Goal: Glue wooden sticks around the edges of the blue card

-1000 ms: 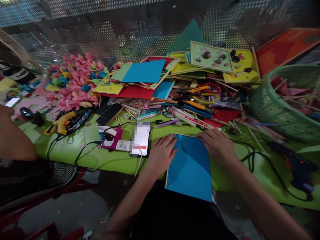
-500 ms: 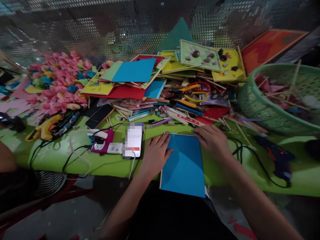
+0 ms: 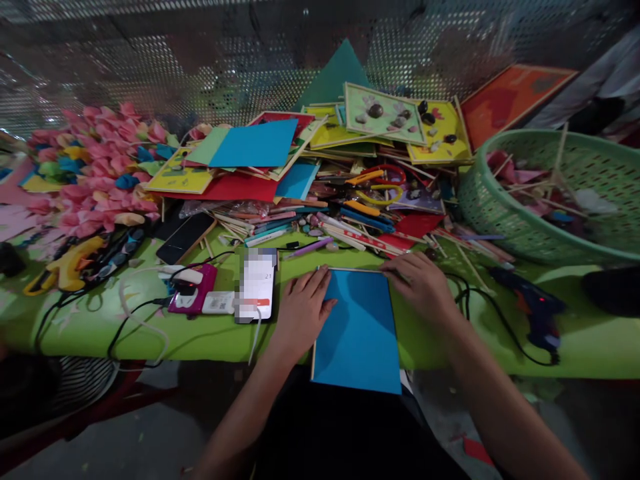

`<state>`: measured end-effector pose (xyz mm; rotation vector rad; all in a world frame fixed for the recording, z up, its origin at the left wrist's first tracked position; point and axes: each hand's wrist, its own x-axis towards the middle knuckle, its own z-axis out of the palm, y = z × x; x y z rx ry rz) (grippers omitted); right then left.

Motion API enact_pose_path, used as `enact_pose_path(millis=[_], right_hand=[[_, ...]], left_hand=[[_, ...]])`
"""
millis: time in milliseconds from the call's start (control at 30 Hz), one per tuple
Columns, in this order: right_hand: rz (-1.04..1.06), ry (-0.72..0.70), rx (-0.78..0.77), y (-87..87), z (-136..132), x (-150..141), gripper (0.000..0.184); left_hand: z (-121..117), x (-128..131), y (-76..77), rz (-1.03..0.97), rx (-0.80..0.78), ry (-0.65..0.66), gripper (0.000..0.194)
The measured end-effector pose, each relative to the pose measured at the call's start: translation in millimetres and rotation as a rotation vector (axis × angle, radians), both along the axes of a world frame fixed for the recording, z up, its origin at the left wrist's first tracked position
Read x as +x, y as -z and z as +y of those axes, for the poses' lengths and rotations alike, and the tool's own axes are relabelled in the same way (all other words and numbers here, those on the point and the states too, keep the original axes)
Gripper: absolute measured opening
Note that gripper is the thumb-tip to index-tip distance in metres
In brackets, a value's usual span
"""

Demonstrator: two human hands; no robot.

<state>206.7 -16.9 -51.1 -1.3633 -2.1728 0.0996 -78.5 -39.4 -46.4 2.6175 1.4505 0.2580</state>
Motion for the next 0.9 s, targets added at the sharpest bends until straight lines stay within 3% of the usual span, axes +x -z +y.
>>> enact_pose_path(millis=[167,400,633,767,900], right_hand=[[-0.145,-0.012,-0.022,5.3,4,-8,0.019],[-0.26,0.119,0.046,3.3,6,-11,0.02],[-0.161,0.173,0.062,-2.9,1,-10,0.02],[0.049,0.292,0.135,-25.4,-24,9,0.015],[0.125,0.61,0.212,-39.4,-77,59,0.014]], left_hand=[[0,-1,2.6,-0.036,-0.006,-0.005,0.053],[-2,-3,3.4,-0.108,-0.008,-0.01,0.047],[-2,-1,5.2,-0.089,0.031,-0.012,0.044],[-5,2,7.1,-0.078,0.065,-0.041,0.045],[-9,5,8.9,-0.085,0.075,-0.041,0.048]])
